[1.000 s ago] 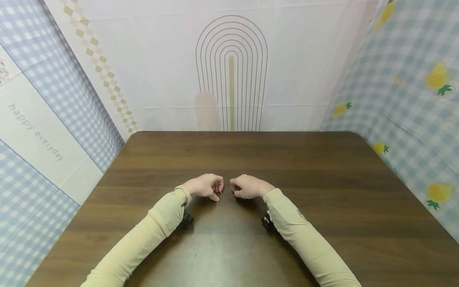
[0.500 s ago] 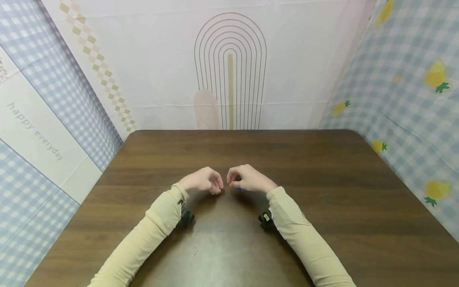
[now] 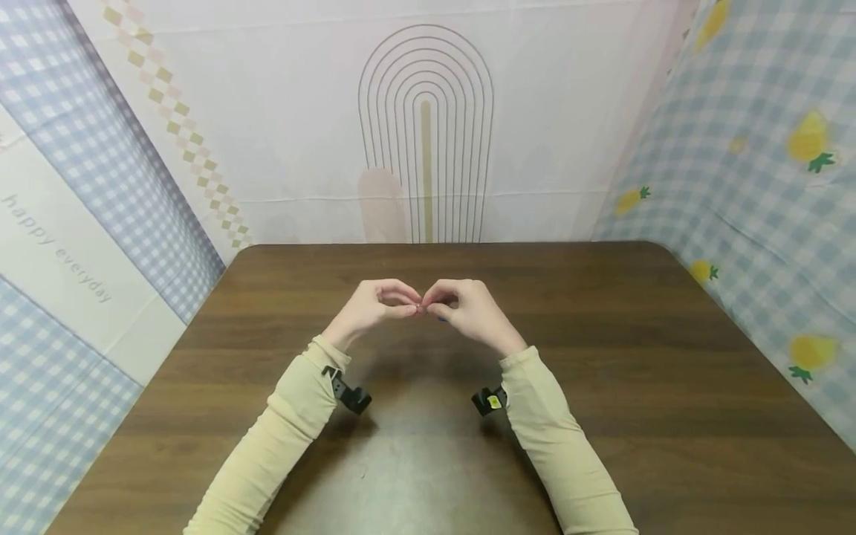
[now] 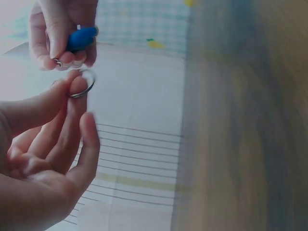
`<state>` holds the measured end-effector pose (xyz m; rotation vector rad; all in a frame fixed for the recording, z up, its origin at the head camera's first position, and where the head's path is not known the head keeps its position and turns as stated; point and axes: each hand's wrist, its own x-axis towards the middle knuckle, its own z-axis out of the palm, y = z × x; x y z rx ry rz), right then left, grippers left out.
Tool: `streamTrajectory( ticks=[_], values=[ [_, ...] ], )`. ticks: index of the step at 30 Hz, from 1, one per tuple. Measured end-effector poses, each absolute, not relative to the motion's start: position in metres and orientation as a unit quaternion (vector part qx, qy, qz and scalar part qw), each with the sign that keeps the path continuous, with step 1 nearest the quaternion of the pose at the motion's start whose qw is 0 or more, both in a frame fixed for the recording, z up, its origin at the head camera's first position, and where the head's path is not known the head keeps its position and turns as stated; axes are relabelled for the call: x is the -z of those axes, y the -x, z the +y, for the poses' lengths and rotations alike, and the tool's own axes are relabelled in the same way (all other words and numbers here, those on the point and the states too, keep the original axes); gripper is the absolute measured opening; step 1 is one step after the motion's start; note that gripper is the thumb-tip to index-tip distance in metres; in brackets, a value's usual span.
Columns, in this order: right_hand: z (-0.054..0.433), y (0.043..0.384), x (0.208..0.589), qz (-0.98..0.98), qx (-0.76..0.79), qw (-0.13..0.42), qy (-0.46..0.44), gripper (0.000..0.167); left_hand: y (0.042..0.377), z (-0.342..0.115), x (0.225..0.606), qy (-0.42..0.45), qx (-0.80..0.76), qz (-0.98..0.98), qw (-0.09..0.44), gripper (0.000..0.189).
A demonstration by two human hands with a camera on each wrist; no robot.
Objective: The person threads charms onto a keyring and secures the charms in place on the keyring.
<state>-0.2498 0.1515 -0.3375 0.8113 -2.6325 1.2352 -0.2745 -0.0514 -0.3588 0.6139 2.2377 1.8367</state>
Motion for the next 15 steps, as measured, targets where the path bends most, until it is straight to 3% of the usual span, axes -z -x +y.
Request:
streamTrajectory(
  ticks=[4,15],
  values=[
    [0.155,0.247,0.334,-0.865,-0.436,0.075,-0.237,0.006,0.272,-0.051,0.351,-0.199,-0.665,0.717,0.058,0.019],
    [0.159,0.244,0.326,-0.842,-0.488,0.091,-0.212,0.005,0.269,-0.049,0.345,-0.238,-0.697,0.676,0.037,0.018]
  ],
)
